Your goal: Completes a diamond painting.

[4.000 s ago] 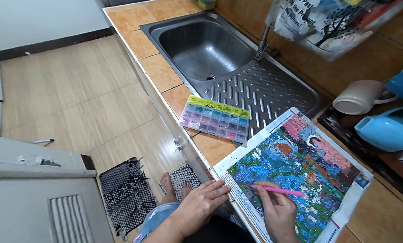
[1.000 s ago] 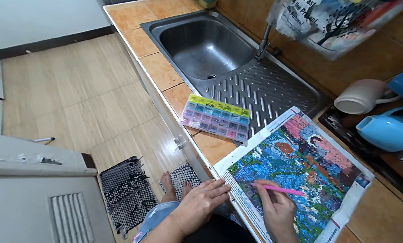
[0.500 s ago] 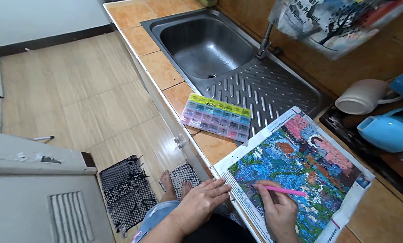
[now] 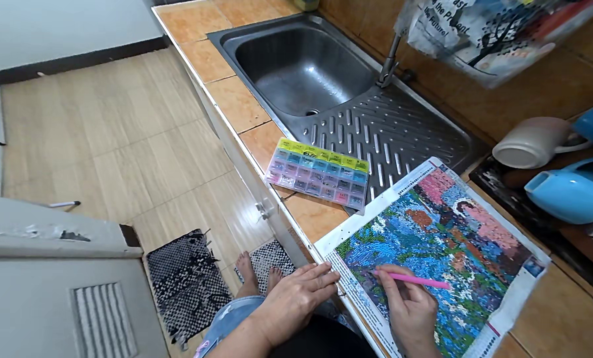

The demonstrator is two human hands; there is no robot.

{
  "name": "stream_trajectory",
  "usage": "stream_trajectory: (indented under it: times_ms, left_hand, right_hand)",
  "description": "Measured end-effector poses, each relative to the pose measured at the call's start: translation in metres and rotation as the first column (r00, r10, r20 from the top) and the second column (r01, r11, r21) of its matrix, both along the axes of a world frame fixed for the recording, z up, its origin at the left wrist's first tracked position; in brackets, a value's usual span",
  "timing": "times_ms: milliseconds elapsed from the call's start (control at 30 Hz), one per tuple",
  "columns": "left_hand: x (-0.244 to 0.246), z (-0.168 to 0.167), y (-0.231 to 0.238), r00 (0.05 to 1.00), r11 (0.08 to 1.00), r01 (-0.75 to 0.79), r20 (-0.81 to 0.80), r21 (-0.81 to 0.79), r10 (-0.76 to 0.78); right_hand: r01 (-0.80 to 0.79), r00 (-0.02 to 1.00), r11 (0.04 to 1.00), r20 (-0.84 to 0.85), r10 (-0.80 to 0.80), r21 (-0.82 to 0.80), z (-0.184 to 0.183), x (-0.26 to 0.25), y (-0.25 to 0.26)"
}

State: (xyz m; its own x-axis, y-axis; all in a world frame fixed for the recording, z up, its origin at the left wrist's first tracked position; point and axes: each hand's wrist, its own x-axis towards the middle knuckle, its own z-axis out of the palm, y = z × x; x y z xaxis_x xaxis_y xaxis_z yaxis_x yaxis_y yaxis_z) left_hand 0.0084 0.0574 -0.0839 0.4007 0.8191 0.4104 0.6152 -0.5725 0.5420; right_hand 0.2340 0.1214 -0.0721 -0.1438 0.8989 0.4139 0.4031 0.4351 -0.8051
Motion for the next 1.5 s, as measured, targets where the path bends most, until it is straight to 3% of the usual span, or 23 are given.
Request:
stream_trajectory:
  times_ms: [833, 1100, 1167, 1300, 1500]
  left_hand:
    - [0.0, 0.0, 0.0, 1.0, 1.0, -0.001, 0.001, -0.005, 0.001]
    - [0.001, -0.001, -0.001, 1.0, 1.0, -0.009, 0.004, -0.01, 0.009]
    - [0.001, -0.001, -0.001, 1.0, 1.0, -0.009, 0.005, -0.011, 0.009]
    - [0.0, 0.0, -0.002, 1.0, 1.0, -0.001, -0.01, -0.017, 0.001]
    - [0.0, 0.0, -0.001, 1.0, 1.0, -0.001, -0.005, -0.017, 0.001]
  right_hand:
    - [-0.019, 1.0, 1.0, -0.02, 0.019, 0.003, -0.001, -0.001, 0.001]
    - [-0.13, 0.972, 0.984, 0.211, 0.103, 0.119, 0.009, -0.004, 0.006]
    - [-0.114, 0.98, 0.992, 0.17, 0.104, 0.05, 0.01, -0.001, 0.009]
    - [-0.024, 0.995, 0.98, -0.104, 0.003, -0.198, 0.013, 0.002, 0.008]
    - [0.008, 0.986, 0.98, -0.162, -0.041, -0.199, 0.013, -0.001, 0.001]
